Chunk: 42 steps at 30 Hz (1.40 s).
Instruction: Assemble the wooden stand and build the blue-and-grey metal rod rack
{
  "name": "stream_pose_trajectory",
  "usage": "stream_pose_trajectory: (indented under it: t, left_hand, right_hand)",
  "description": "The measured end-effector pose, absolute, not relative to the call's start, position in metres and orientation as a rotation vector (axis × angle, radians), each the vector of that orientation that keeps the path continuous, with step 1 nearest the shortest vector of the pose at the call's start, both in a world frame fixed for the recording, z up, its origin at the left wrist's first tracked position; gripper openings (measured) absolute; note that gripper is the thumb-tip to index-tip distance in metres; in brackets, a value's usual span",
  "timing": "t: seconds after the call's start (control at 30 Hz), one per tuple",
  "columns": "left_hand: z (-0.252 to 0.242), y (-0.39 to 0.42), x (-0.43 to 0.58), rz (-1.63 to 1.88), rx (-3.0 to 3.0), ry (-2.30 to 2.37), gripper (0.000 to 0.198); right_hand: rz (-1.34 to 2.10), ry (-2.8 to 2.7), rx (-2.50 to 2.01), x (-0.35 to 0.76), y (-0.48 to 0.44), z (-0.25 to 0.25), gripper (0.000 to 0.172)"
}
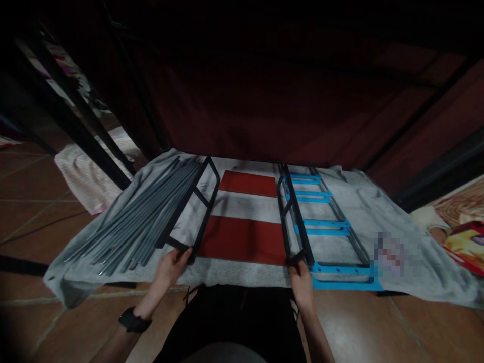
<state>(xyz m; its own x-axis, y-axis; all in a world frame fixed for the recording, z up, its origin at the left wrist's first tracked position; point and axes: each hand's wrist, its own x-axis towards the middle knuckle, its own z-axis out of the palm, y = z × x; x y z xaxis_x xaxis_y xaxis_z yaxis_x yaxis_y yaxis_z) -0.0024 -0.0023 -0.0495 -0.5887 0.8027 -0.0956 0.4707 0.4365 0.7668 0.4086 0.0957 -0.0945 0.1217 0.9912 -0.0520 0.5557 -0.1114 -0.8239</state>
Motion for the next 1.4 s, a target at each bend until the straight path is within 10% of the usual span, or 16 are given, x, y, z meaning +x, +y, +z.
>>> stream_pose_trajectory:
  t: [0.9,1.4]
  left_hand:
    - [-0.055,-0.043,0.052,1.234,1.263,2.176,0.047]
    - [-0.015,0.115,0.255,0.982,1.528,1.225,0.02]
  right_hand:
    - [0.74,-1.812,-1.69,0.426,0.113,-0.092,0.021]
    - [0.763,-2.069,-1.993,0.417,0.122,-0.071,0.026]
